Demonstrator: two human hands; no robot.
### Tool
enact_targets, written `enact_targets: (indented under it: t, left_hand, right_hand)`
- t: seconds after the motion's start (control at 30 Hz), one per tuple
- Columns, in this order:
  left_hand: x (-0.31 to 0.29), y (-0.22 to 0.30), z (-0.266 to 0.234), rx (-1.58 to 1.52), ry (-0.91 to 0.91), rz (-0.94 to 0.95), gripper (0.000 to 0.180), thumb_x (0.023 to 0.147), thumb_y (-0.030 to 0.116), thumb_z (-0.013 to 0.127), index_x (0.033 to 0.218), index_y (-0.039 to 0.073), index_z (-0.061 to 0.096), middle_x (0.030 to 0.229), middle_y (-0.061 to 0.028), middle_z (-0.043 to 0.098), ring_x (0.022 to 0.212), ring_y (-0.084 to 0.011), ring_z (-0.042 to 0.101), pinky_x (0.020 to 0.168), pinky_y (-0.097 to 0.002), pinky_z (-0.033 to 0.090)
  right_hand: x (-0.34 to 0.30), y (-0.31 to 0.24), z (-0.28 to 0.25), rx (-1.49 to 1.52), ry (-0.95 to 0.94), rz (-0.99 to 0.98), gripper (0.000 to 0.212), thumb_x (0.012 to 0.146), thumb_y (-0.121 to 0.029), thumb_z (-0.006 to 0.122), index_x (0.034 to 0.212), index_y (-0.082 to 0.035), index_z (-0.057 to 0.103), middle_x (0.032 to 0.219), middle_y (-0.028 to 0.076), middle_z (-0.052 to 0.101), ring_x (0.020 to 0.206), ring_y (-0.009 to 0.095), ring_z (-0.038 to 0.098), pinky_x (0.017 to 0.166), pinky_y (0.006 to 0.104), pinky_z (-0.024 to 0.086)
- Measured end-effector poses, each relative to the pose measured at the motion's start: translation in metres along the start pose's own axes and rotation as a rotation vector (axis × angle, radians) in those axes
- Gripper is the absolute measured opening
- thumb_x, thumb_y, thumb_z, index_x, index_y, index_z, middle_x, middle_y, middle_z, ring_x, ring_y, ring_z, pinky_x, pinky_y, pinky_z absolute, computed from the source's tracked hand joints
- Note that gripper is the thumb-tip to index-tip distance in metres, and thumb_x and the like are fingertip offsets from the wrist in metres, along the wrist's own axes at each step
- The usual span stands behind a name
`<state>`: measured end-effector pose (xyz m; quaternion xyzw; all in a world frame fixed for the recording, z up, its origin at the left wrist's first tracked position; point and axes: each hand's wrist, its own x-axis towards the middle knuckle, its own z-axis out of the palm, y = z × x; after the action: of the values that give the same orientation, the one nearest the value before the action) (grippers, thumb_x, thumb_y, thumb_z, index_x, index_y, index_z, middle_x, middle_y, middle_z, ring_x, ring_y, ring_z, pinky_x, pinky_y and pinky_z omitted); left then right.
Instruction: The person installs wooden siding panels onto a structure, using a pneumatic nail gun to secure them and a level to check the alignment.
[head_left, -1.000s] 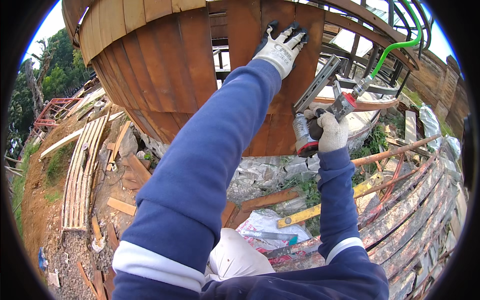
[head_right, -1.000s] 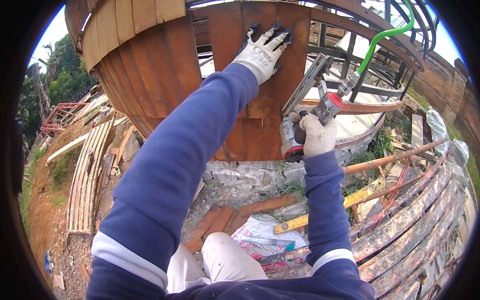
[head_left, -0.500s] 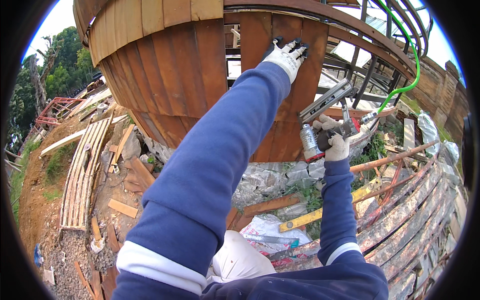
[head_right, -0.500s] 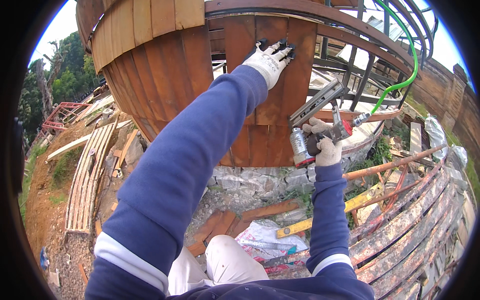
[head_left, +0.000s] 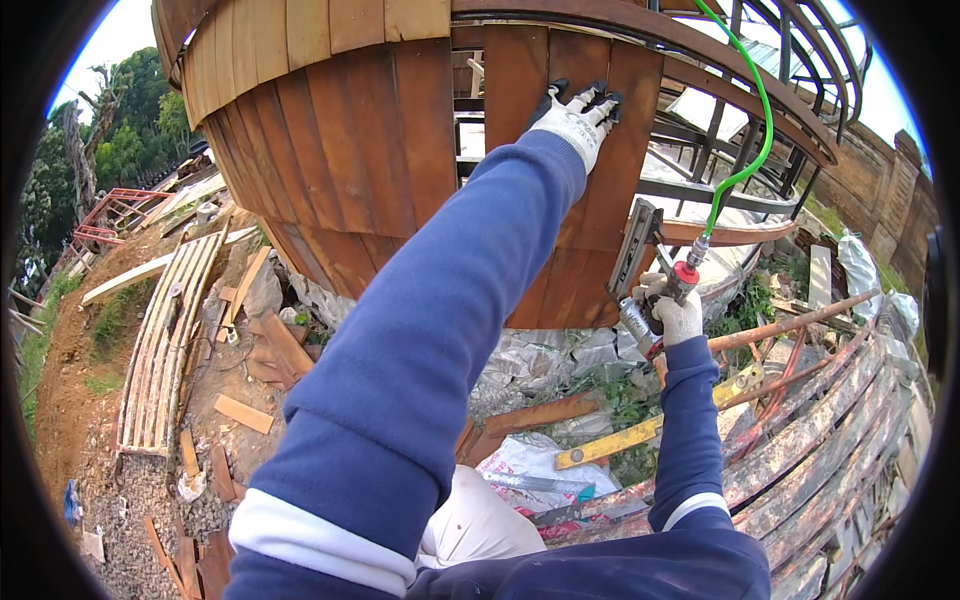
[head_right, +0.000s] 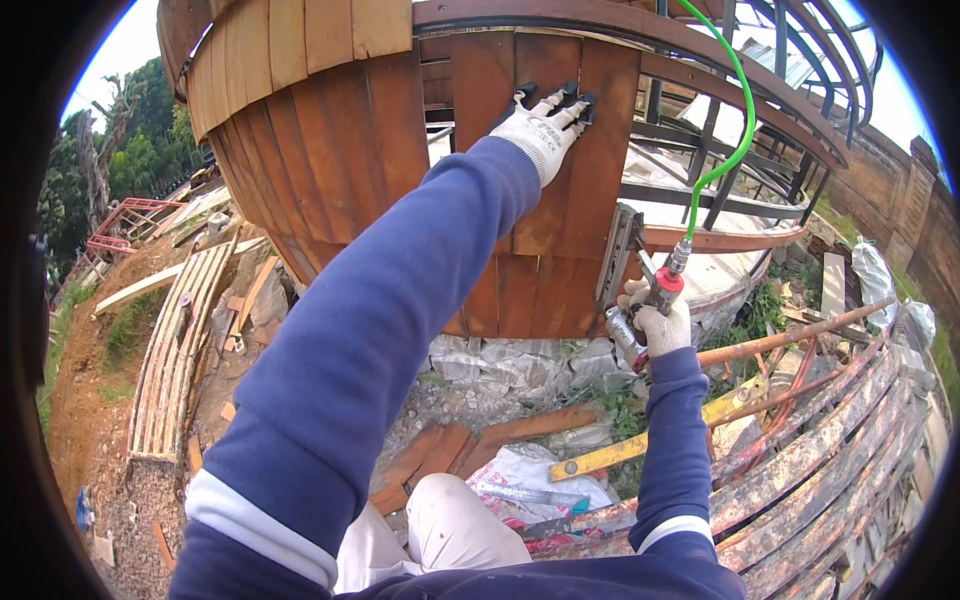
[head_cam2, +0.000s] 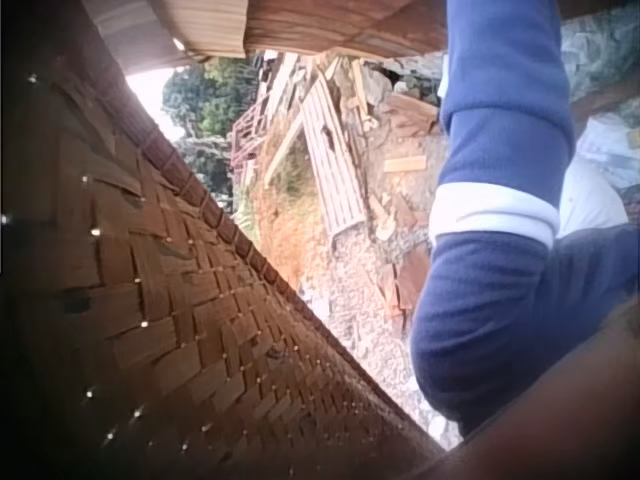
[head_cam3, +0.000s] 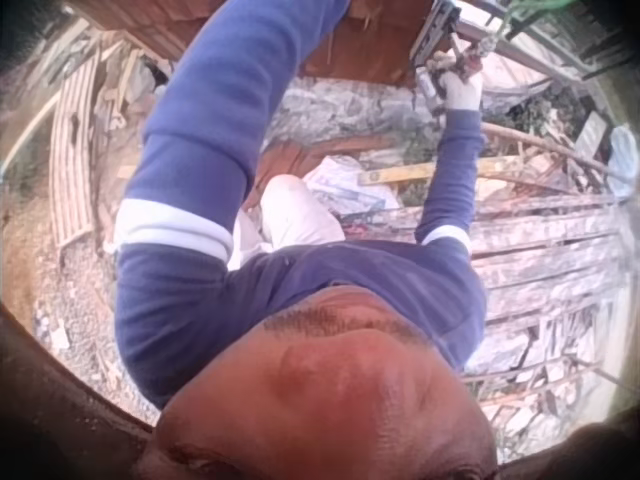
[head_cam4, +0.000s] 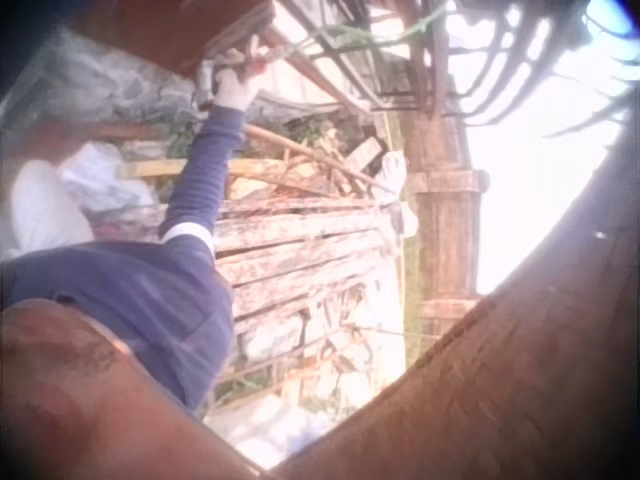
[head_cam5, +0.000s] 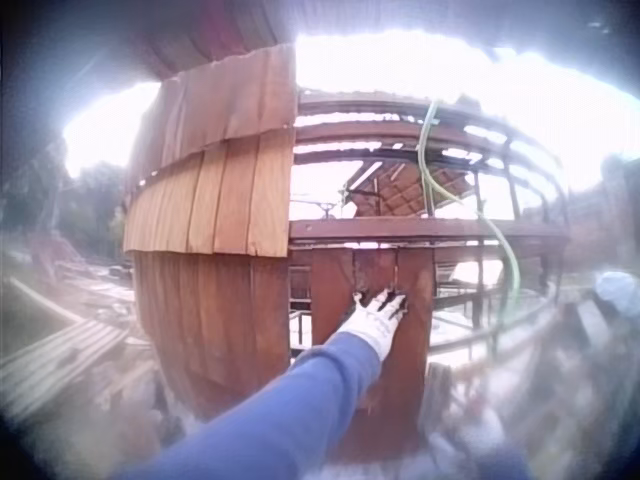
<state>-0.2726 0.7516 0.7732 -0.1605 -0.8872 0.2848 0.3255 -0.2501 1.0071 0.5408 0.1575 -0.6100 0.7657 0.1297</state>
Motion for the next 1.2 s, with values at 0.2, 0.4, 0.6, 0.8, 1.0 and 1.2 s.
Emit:
enact_targets:
  t: [0.2,0.4,0.6,0.8,1.0,1.2]
  left_hand:
    - [0.002,0.008,-0.012,-0.009,-0.054,-0.004,0.058,0.105,0.016,0.038,0.163,0.021,0.031,0.174,0.0001,0.014,0.160,-0.0247,0.015,0.125,-0.0608,0.020]
    - [0.031,0.039,0.042,0.111,0.151,-0.055,0.054,0.107,0.019,0.036,0.161,0.022,0.036,0.173,0.0007,0.016,0.159,-0.0243,0.016,0.125,-0.0593,0.020]
    - [0.063,0.012,0.145,0.918,0.754,-0.346,0.051,0.109,0.022,0.033,0.159,0.024,0.039,0.173,0.0023,0.018,0.159,-0.0232,0.017,0.124,-0.0614,0.021]
    - [0.073,0.030,0.145,0.837,0.725,-0.308,0.049,0.110,0.023,0.033,0.158,0.025,0.040,0.172,0.0042,0.019,0.159,-0.0211,0.017,0.124,-0.0620,0.021]
    - [0.064,0.015,0.137,0.972,0.801,-0.454,0.050,0.110,0.024,0.030,0.160,0.026,0.035,0.173,0.0053,0.018,0.159,-0.0187,0.017,0.126,-0.0589,0.018]
    - [0.055,0.038,0.099,0.760,0.301,-0.135,0.051,0.111,0.029,0.025,0.162,0.029,0.030,0.173,0.0056,0.015,0.159,-0.0177,0.015,0.128,-0.0558,0.014]
  right_hand:
    - [-0.012,-0.102,0.021,-0.032,-0.034,-0.253,0.027,0.072,0.005,0.056,0.099,0.005,0.064,0.112,0.022,0.068,0.095,0.031,0.073,0.085,0.0409,0.060]
    - [0.033,-0.250,0.035,-0.567,-0.074,-0.564,0.032,0.075,0.002,0.056,0.106,0.005,0.064,0.112,0.017,0.071,0.100,0.025,0.072,0.091,0.0380,0.058]
    - [0.081,-0.297,0.101,-1.203,-0.083,-1.015,0.045,0.079,-0.027,0.075,0.117,-0.002,0.070,0.094,0.017,0.074,0.088,0.031,0.074,0.084,0.0399,0.057]
    - [0.091,-0.302,0.106,-1.294,-0.074,-1.040,0.046,0.078,-0.024,0.076,0.118,-0.002,0.069,0.097,0.017,0.074,0.089,0.031,0.074,0.084,0.0400,0.058]
    - [0.094,-0.301,0.111,-1.249,-0.084,-1.069,0.045,0.078,-0.021,0.078,0.117,-0.003,0.068,0.098,0.014,0.074,0.089,0.026,0.073,0.084,0.0374,0.057]
    - [0.088,-0.297,0.104,-1.287,-0.094,-1.055,0.041,0.082,-0.027,0.074,0.116,-0.004,0.069,0.095,0.016,0.075,0.088,0.030,0.073,0.083,0.0397,0.057]
